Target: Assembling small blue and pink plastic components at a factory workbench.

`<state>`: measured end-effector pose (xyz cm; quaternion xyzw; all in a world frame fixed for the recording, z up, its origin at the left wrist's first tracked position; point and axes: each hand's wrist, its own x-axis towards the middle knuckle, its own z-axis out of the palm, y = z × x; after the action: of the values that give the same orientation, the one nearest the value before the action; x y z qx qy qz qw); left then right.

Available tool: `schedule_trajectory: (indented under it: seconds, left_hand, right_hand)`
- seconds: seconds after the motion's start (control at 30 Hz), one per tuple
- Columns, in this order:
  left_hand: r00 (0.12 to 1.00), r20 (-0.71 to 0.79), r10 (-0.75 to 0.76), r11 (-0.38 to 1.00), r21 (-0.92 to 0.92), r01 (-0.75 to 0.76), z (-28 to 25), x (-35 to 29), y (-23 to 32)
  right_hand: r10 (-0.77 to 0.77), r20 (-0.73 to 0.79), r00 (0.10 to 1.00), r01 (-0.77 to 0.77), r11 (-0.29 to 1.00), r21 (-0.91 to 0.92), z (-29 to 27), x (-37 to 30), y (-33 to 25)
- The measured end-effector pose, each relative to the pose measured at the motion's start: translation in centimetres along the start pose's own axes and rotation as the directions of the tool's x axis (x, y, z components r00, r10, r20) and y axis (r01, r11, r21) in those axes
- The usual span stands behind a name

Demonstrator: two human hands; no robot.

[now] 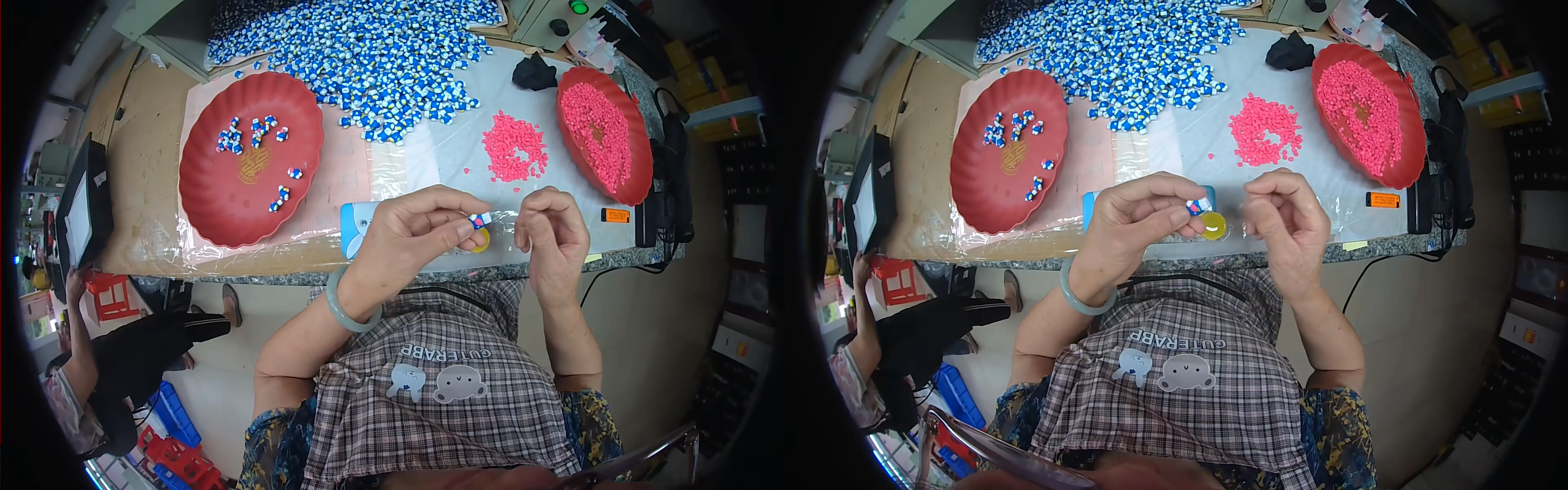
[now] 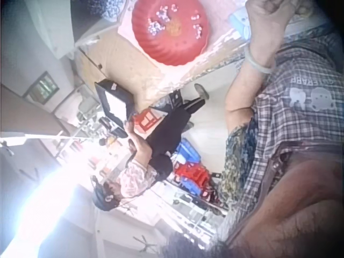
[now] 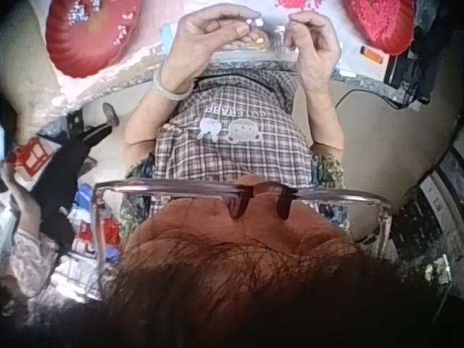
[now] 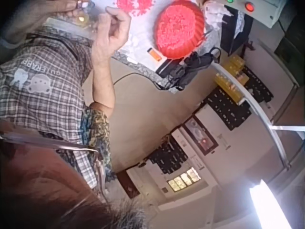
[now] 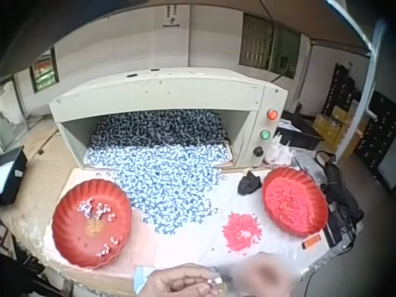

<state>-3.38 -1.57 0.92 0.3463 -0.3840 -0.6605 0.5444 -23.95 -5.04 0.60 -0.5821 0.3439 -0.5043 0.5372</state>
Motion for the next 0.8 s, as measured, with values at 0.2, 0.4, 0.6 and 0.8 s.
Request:
schedule_trajectory:
  seconds: [0.2, 0.4, 0.6, 0.8]
  left_hand:
    - [0.993, 0.07, -0.097, 0.979, -0.175, 0.108, -1.2, 0.2, 0.1]
    - [0.999, -0.038, -0.029, 0.985, -0.173, 0.022, -2.6, -0.5, 1.3]
    - [0.785, -0.246, 0.569, 0.652, 0.716, -0.249, -6.6, -1.3, 4.0]
    - [0.679, -0.038, 0.733, -0.073, 0.988, 0.133, -11.0, -2.8, 7.6]
  right_hand:
    - [-0.013, -0.037, 0.999, 0.009, 0.996, -0.088, -2.3, 0.3, 0.0]
    - [0.037, -0.137, 0.99, -0.094, 0.895, -0.435, -5.9, 1.6, 1.9]
    - [-0.123, 0.089, 0.988, 0.142, 0.546, -0.826, -5.0, 1.7, 3.1]
    - [-0.159, 0.147, 0.976, 0.201, 0.419, -0.886, -4.1, 2.3, 3.9]
